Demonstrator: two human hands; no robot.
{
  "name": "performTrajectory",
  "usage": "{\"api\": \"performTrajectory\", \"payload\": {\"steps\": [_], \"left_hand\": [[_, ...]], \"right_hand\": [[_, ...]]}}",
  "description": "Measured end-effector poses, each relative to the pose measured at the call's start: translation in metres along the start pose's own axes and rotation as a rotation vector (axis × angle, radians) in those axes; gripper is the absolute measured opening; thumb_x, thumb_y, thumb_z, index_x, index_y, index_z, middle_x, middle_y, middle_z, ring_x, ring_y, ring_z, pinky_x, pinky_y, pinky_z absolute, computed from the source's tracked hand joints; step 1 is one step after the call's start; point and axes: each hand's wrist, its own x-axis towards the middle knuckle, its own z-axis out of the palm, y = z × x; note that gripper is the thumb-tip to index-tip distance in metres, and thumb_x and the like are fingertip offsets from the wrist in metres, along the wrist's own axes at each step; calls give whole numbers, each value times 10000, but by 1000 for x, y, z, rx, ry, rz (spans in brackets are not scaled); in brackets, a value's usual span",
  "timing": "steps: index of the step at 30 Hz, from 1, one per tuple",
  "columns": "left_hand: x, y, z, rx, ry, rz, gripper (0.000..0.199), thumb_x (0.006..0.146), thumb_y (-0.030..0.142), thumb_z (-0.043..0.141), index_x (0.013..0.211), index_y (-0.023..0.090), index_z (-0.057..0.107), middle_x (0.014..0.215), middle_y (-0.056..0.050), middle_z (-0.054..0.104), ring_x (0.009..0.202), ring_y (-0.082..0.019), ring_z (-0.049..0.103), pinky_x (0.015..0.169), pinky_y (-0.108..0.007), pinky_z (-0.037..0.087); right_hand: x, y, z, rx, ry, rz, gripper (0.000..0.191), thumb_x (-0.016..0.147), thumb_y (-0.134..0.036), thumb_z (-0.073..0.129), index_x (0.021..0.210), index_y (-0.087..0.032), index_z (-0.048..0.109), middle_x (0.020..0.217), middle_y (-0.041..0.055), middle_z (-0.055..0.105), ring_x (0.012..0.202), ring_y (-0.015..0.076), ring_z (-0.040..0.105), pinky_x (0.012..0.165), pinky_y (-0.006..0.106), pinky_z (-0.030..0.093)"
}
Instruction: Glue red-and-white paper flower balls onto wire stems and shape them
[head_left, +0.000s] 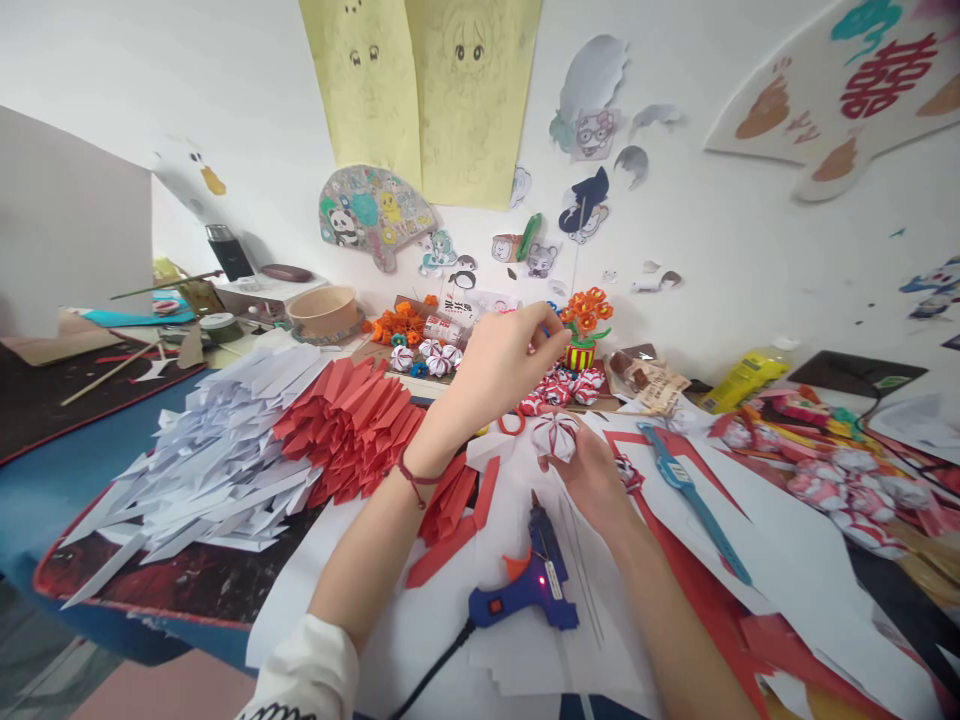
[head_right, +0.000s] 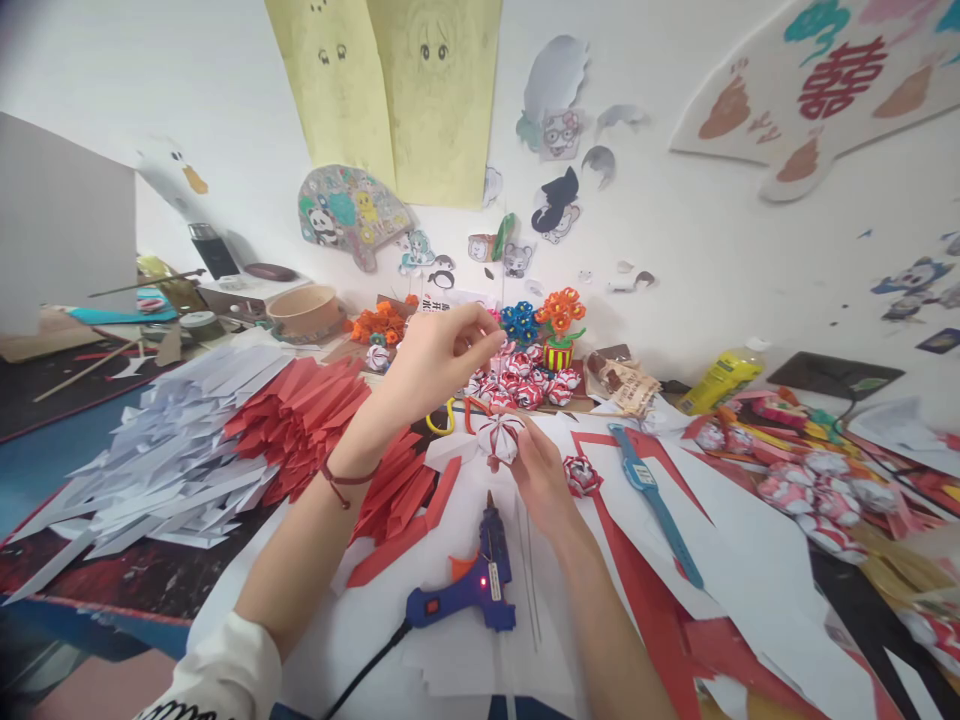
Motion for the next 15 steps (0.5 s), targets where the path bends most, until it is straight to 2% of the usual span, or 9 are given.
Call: {"api": "performTrajectory", "payload": {"steps": [4, 9, 12, 15], "left_hand": [[1, -1, 2, 60, -35, 2, 128, 938, 222, 559, 853, 178, 644, 683, 9, 709, 607, -129, 619, 620, -238, 421], [-1, -6, 5, 271, -125, -16, 161, 953, 277, 526, 934, 196, 664, 806, -30, 740, 734, -195, 675, 677, -290, 445], [-2, -14, 7, 340, -252, -35, 167, 937, 282, 536, 920, 204, 683, 849, -45, 749, 806, -224, 688, 680, -300, 441], [-3, -22, 13, 306, -469, -80, 166, 899, 341, 616, 901, 208, 716, 856, -41, 752, 815, -222, 684, 684, -291, 436]], "right_hand": [[2, 0, -1, -23, 64, -23, 380, 848, -491, 721, 1171, -291, 703, 987, 28, 666, 815, 172, 591, 692, 296, 537], [7, 1, -6, -41, 228, -82, 392, 768, -436, 810, 1120, -295, 711, 994, 20, 673, 815, 154, 611, 711, 295, 548], [10, -2, -9, -76, 329, -156, 408, 735, -400, 840, 1108, -296, 711, 1067, 19, 661, 851, 147, 607, 702, 278, 544], [11, -7, -11, -129, 397, -236, 405, 740, -388, 835, 1111, -288, 706, 1097, 21, 659, 880, 149, 611, 696, 271, 534]]}}
